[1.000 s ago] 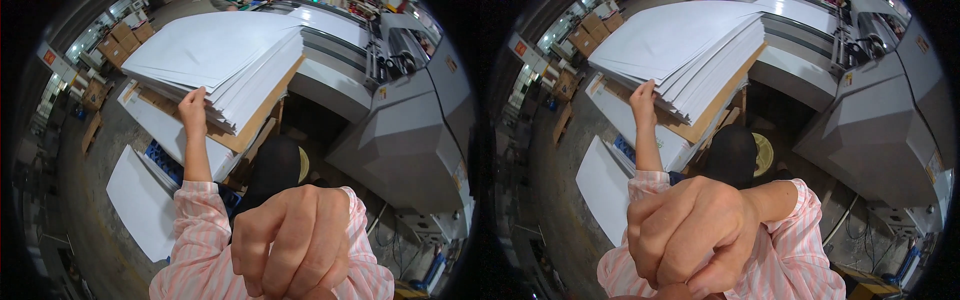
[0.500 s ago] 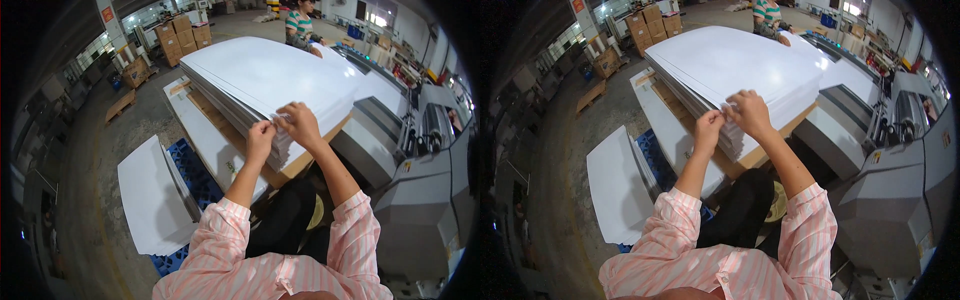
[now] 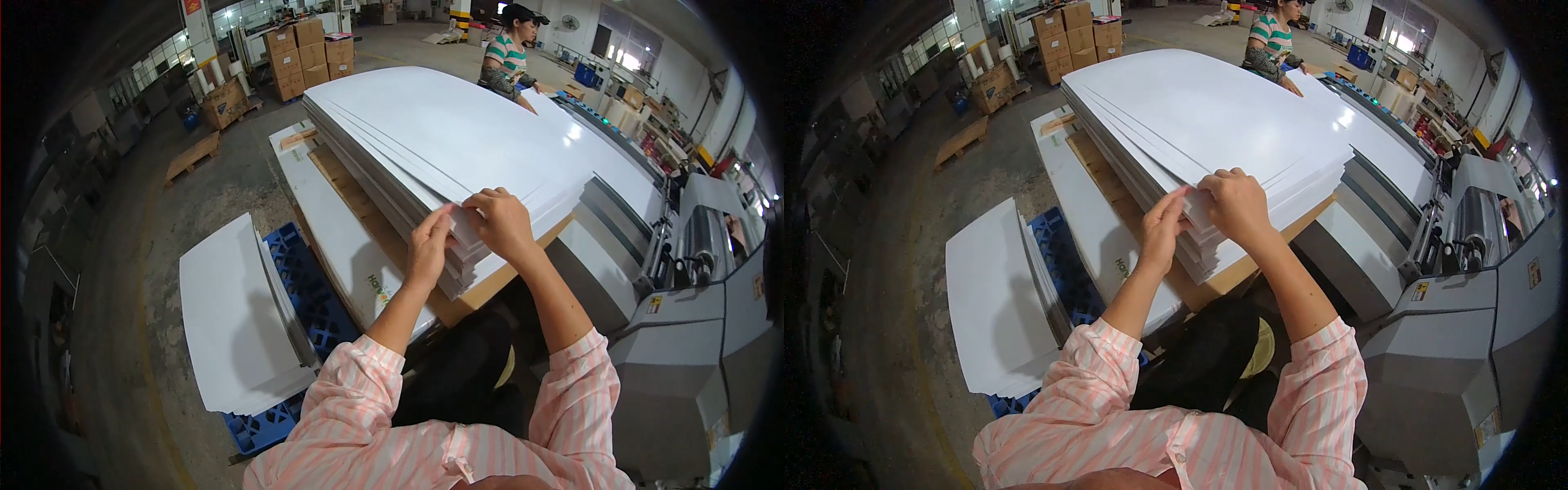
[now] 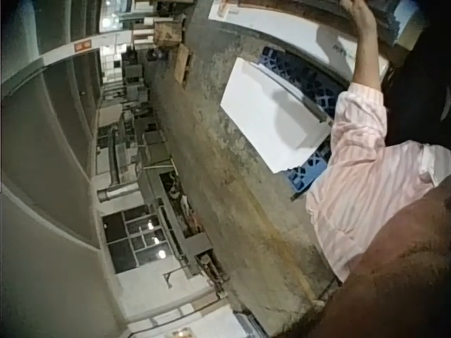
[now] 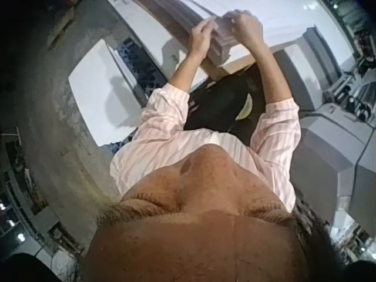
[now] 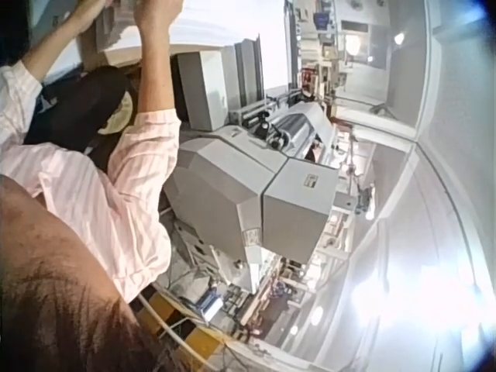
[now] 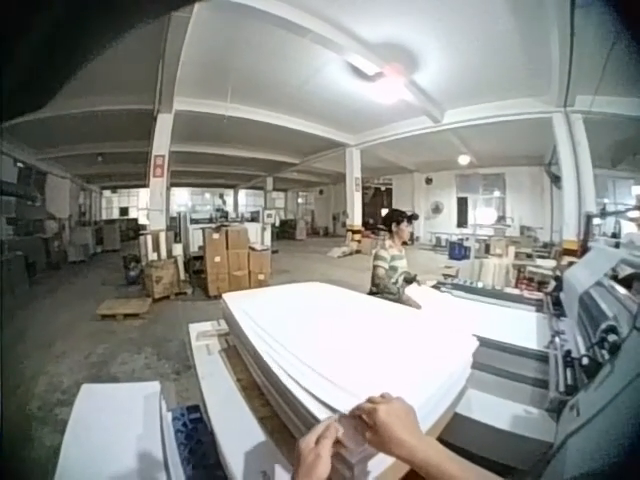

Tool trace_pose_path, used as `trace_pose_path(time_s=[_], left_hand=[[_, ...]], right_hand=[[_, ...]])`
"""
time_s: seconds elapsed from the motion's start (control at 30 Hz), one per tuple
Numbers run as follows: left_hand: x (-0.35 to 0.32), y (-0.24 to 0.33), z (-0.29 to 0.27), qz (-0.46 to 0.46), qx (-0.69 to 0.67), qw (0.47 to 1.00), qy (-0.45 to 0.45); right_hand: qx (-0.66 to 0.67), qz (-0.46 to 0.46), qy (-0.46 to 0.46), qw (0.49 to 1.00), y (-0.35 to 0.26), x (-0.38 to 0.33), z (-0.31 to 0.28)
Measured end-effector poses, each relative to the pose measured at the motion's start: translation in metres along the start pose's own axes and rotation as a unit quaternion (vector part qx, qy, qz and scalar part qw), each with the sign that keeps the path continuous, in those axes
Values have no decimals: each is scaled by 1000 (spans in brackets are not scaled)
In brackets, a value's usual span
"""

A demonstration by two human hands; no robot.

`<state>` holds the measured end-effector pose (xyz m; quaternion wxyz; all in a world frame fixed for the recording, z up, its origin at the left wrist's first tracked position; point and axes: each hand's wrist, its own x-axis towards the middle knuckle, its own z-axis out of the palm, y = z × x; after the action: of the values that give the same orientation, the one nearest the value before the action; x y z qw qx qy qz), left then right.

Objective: Counting or flipping through a stack of large white cardboard sheets.

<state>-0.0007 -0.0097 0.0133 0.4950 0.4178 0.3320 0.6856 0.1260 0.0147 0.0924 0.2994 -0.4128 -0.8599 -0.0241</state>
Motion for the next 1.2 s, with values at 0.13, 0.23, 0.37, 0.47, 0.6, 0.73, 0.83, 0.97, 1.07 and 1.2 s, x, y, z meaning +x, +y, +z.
trace_pose_path(time_s=[0.13, 0.23, 0.37, 0.47, 0.6, 0.73, 0.83, 0.97, 1.07, 1.2], left_hand=[[-6, 7, 0, -28, -101, 994, 28], [-7, 3, -9, -32, -120, 992, 31], [-4, -2, -11, -43, -161, 986, 1], [-5, 3, -7, -37, -109, 993, -6], [-2, 3, -11, -52, -86, 995, 4], [-2, 11, 0, -63, -91, 994, 18], [-4, 10, 6, -41, -45, 995, 76], [-2, 14, 6, -8, 57, 995, 80], [-3, 12, 6, -85, -40, 996, -4], [-9, 7, 8, -48, 72, 996, -2]], right_hand=[[-32, 16, -14, 999, -1, 0, -1], [-19, 21, -60, 998, -16, 3, -5], [-3, 38, -108, 993, -11, 7, -9], [34, 97, -141, 985, -2, 14, -11], [-128, 79, -81, 985, -8, 16, -10], [-139, -124, 65, 980, 7, 2, -15], [-83, -131, 101, 983, 13, -9, -16], [25, -61, 114, 991, 17, -7, -6], [146, -44, 72, 986, 30, 3, 1], [431, 230, 102, 866, 29, 26, -13]])
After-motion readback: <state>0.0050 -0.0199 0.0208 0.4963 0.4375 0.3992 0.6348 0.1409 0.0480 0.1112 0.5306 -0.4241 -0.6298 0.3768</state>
